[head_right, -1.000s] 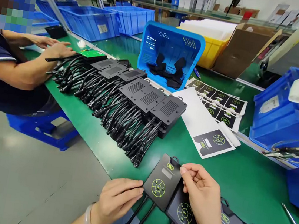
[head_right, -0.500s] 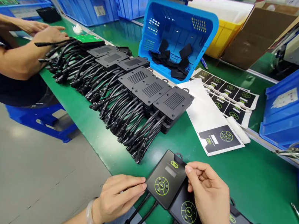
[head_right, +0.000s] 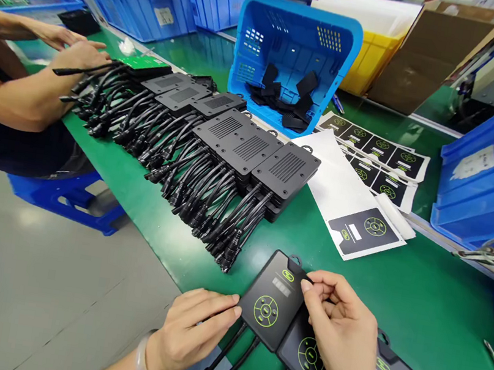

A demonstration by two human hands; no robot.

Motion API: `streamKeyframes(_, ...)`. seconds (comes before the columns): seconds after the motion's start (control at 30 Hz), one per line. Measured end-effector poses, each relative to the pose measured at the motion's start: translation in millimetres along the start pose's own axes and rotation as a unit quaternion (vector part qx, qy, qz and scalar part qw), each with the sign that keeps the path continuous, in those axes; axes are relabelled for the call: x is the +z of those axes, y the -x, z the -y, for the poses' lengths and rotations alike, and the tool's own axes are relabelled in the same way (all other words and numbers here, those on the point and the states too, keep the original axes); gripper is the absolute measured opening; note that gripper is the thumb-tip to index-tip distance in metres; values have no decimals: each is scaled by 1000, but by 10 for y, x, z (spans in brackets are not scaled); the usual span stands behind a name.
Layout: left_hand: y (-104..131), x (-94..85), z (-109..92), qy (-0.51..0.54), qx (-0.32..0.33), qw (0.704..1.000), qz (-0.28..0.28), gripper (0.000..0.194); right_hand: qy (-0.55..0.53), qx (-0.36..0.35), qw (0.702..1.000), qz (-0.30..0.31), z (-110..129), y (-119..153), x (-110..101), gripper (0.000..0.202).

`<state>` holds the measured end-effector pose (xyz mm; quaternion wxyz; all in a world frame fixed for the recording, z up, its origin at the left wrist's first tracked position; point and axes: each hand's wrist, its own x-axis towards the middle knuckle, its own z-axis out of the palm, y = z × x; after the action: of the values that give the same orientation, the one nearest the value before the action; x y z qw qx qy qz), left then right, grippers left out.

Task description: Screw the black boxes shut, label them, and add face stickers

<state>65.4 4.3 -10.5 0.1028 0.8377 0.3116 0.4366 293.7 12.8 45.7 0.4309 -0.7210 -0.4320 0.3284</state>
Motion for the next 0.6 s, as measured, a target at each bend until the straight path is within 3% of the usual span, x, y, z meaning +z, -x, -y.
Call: streamKeyframes(0.6,-5,-2,3,8,3,1000,-4,17,31,35,999,8,-23,1,-3,37)
